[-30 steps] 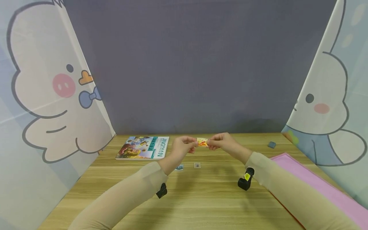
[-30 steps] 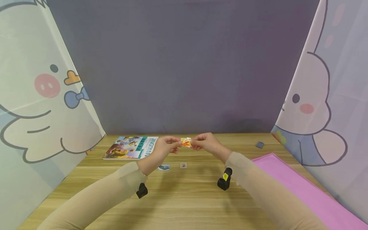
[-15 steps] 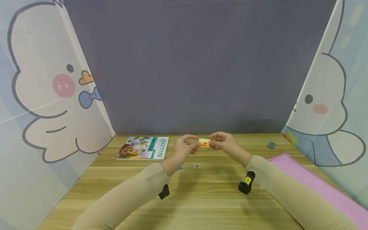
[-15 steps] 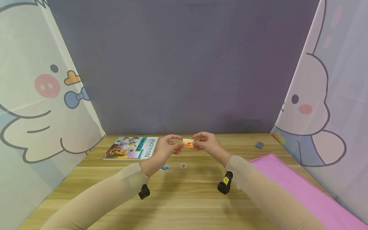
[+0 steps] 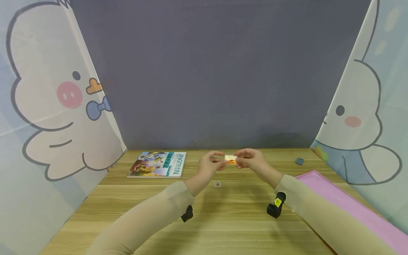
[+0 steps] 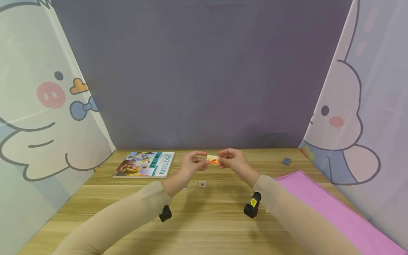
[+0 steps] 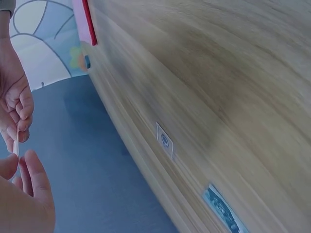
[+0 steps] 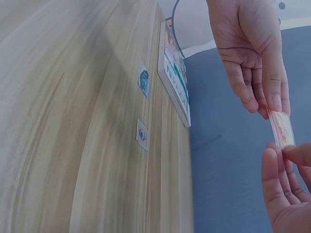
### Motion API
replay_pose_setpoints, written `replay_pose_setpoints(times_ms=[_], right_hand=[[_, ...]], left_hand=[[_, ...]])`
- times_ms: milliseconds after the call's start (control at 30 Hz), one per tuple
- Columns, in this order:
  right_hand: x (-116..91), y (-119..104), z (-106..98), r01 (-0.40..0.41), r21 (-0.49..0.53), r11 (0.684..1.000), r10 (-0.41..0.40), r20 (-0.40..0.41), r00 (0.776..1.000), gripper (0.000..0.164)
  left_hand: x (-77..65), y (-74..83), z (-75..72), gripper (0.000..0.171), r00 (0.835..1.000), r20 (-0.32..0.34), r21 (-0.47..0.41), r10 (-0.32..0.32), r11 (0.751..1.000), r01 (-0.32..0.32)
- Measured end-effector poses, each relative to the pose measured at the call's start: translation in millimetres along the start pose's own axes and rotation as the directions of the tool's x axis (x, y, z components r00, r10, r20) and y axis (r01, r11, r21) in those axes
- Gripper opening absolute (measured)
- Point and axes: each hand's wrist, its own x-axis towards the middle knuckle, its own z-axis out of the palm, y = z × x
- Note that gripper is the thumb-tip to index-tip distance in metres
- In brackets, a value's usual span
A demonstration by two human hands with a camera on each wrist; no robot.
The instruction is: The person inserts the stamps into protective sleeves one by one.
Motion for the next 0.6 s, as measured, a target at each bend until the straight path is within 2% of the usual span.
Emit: replay_pose_setpoints(times_ms=[333,600], right_hand=[[-5,5,-7,-0.03,-0.01,1.0,0.029,-0.022,0.999,0.034],[-11,8,-14,-0.052,-0.038,0.998,0.051,-0.035,0.998,0.034]], left_hand=[[2.4,-3.5,9.5,0.028,0.998,0.025,0.046,0.056,0.997,-0.057],[4.2,-8.3,19.8,0.025,0.999,0.039,0.047,0.021,0.999,-0.023]])
